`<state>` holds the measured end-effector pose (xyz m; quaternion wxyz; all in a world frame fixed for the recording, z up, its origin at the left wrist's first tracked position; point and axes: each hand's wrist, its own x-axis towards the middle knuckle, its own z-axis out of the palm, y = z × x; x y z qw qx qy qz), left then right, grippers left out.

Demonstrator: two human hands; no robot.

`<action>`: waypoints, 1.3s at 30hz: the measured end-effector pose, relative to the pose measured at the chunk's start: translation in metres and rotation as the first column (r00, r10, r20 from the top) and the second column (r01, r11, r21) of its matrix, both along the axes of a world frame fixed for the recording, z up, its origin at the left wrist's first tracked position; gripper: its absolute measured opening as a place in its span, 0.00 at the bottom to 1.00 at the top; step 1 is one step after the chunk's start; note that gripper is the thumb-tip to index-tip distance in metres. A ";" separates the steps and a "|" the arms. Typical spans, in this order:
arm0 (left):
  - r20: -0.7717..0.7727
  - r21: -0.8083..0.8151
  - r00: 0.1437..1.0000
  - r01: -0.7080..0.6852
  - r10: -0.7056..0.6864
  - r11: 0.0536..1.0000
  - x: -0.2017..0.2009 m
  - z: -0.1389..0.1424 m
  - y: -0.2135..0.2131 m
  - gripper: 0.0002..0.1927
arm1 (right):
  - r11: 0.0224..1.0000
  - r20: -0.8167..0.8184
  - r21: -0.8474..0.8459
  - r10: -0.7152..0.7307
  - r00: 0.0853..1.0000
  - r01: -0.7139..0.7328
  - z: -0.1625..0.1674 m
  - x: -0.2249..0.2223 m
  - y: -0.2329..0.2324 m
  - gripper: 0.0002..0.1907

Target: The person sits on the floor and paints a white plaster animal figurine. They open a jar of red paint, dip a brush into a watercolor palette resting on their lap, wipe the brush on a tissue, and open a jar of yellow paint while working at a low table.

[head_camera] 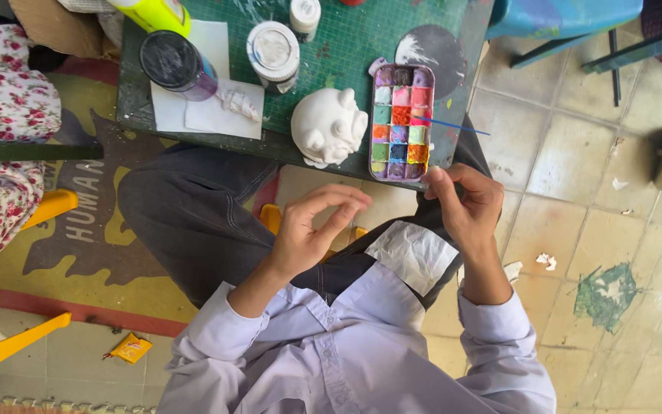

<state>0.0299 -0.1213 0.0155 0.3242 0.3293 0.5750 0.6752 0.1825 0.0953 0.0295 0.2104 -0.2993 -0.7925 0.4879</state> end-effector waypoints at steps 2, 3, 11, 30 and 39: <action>-0.156 0.050 0.982 -0.097 0.103 0.994 -0.026 0.022 0.003 0.06 | 0.980 0.007 0.137 0.143 0.990 -0.143 0.029 -0.030 0.001 0.08; -0.183 0.056 0.975 -0.121 0.130 0.991 -0.037 0.031 0.004 0.05 | 0.967 0.005 0.174 0.191 0.982 -0.189 0.042 -0.043 0.001 0.07; -0.169 -0.099 0.984 -0.079 0.062 0.992 -0.051 0.020 -0.018 0.05 | 0.931 0.612 0.156 0.171 0.772 -0.330 0.078 -0.034 0.014 0.09; -0.129 -0.045 0.958 0.250 -0.254 0.967 0.022 -0.036 0.003 0.32 | 0.904 0.461 -0.068 0.404 0.790 -0.423 -0.015 0.015 -0.042 0.11; 0.049 0.026 0.952 0.300 -0.301 0.954 -0.080 -0.019 -0.010 0.29 | 0.849 0.148 0.014 0.521 0.840 -0.529 0.066 -0.094 -0.055 0.13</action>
